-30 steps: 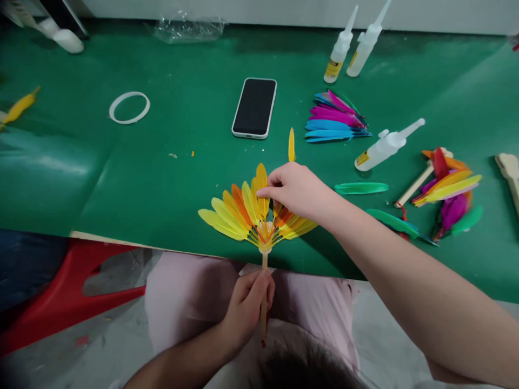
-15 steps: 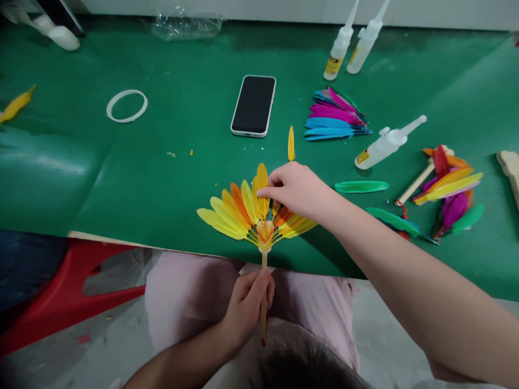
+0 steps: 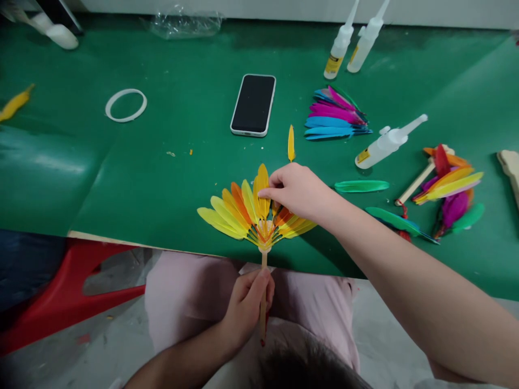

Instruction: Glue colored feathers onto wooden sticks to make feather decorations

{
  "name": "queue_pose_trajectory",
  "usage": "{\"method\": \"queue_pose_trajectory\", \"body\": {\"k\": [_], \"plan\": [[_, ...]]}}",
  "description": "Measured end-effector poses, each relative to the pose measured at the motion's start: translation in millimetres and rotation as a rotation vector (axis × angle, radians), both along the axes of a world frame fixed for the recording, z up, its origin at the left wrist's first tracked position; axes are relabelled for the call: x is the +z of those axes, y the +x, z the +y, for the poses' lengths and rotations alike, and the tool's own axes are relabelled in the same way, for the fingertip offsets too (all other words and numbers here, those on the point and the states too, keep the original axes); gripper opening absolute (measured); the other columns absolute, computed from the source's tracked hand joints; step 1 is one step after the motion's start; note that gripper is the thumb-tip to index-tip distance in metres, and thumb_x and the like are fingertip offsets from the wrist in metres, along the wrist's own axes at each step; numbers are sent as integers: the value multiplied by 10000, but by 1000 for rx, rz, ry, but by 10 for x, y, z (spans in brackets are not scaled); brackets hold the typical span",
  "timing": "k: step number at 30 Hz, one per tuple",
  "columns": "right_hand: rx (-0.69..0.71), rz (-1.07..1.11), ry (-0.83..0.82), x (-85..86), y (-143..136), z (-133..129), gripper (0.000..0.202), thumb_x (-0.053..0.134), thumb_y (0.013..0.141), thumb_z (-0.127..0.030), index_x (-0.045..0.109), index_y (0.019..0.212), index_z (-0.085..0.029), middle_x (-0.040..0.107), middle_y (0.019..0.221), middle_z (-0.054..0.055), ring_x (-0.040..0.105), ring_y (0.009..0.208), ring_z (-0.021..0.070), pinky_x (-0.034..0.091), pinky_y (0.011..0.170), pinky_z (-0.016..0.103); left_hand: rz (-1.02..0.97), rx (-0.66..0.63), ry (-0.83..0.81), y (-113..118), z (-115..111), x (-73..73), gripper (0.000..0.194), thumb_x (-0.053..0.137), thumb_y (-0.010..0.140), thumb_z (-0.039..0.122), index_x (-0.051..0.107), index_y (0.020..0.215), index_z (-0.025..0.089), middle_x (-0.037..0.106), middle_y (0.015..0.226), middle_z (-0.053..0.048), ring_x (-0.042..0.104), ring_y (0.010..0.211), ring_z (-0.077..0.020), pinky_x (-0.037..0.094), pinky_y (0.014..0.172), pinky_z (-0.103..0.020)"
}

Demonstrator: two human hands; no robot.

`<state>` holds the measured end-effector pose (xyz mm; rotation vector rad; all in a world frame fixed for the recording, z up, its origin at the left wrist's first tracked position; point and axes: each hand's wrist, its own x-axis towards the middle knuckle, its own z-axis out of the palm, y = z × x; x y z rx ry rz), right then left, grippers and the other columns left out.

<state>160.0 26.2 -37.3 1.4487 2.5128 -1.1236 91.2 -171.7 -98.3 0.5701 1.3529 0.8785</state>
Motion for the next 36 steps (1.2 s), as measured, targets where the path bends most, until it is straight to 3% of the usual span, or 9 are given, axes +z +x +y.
{"method": "queue_pose_trajectory", "body": {"k": [9,19,26,33,36], "plan": [[4,-2,-1,-9,11,3,339,567,760,-398,514,521,-163,507,473,-27,422,434,59,295,473,226,13,1,-3,0,-16,-23,505,351,852,539,410,510,172,362,449,37,326,423,-71,242,439,-220],[-81,-18,-142,24,19,40,420,515,735,-580,563,612,-181,476,412,-34,412,351,64,304,397,216,25,3,-2,6,-38,-55,498,355,854,534,412,517,173,365,454,39,332,436,-73,250,445,-218],[-92,-29,-326,88,-58,59,306,537,771,-468,502,647,-190,437,381,-53,386,302,65,291,340,214,-5,-17,9,0,-13,-32,504,360,842,555,403,513,175,363,451,38,338,445,-76,252,442,-219],[-24,-2,-188,72,-109,62,284,577,750,-425,521,619,-179,398,396,-67,335,337,39,239,360,214,-46,-21,-26,-17,-12,-20,507,375,824,574,410,519,170,358,462,41,330,442,-72,225,427,-218],[-43,-2,-242,84,-112,55,312,574,750,-445,492,595,-187,391,367,-66,349,317,51,258,348,218,-69,-6,-33,-21,-6,-16,504,383,816,584,416,530,170,364,468,39,333,443,-73,224,428,-220]]}}
